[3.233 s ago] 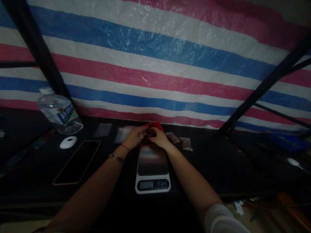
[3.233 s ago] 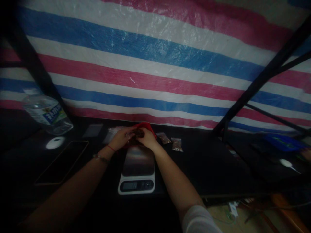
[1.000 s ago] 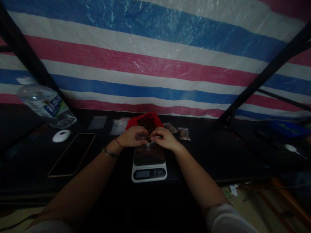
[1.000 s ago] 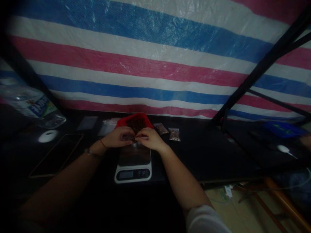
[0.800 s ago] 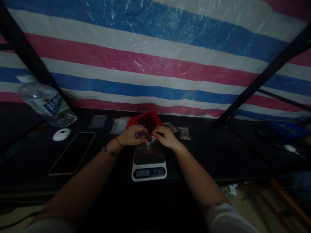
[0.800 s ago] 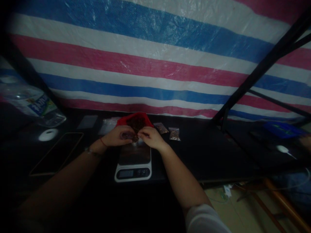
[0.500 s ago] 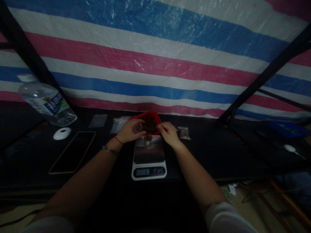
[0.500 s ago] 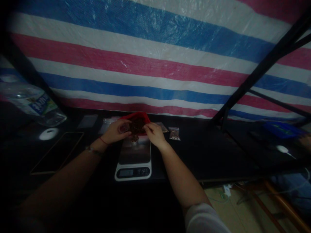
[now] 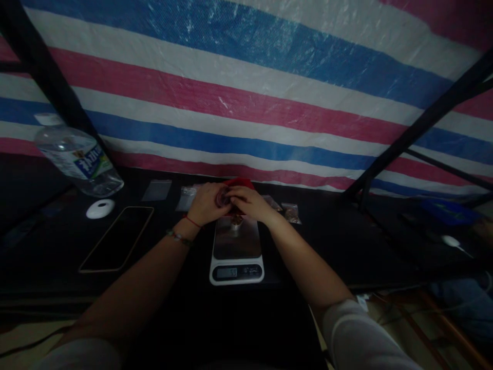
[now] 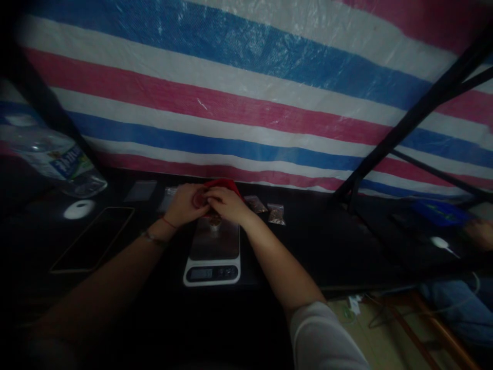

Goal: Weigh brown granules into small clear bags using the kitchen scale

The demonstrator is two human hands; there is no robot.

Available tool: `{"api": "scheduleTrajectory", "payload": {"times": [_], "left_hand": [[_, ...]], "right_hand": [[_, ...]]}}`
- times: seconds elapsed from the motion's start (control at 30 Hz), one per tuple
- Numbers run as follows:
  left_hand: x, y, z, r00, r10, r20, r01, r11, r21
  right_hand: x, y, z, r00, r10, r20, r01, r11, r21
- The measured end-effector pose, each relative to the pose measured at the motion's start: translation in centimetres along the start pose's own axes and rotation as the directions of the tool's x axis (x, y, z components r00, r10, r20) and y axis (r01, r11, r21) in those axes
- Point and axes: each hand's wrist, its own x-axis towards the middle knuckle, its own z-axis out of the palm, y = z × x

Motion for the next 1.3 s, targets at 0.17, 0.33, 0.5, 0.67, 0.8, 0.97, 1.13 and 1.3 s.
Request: {"api": "scheduleTrajectory", "payload": {"times": [0.17,0.33,0.5,0.67,0.8,0.97,1.13,1.3], "left_hand": [[0.0,-0.1,0.2,1.000,-0.002,0.026,0.001,1.000,0.026],[-0.1,-0.3,0.2,0.999,-0.022,0.023,0.022,1.000,0.012],[0.0,-0.3,0.4,0.999,0.015,0.035,-0.015,1.000,0.001],[-0.1,-0.5,0.7,0.998,0.057,0.007,-0.057,0.998,-0.011],[0.0,-0.5,0.8,1.000,0.030,-0.001,-0.030,0.999,-0.031],[0.1,-0.5,0.7,1.000,-0.020,-0.023,0.019,0.998,-0.060],[0.0,-0.4,0.4,0.999,-0.006,-0.044,0.003,0.996,-0.086],[-0.4,-0.6,-0.9,0.990,-0.016,-0.142,0.017,1.000,0.010]], "right_hand": [[2.6,-0.2,1.3,0.977,0.065,0.203,-0.047,0.995,-0.092],[3.5,0.4,1.5,0.976,0.137,0.167,-0.101,0.973,-0.210],[3.3,1.2,0.9,0.988,0.086,0.127,-0.053,0.969,-0.242],[3.5,1.4,0.8,0.985,0.011,0.172,0.019,0.985,-0.172],[3.2,1.7,0.3,0.995,-0.056,0.083,0.064,0.993,-0.096],[-0.4,3.3,-0.9,0.971,0.025,-0.236,-0.010,0.998,0.064],[-4.1,3.5,-1.6,0.991,0.092,-0.101,-0.079,0.988,0.132],[-4.4,2.1,-1.0,0.981,0.099,0.169,-0.110,0.992,0.057]]}}
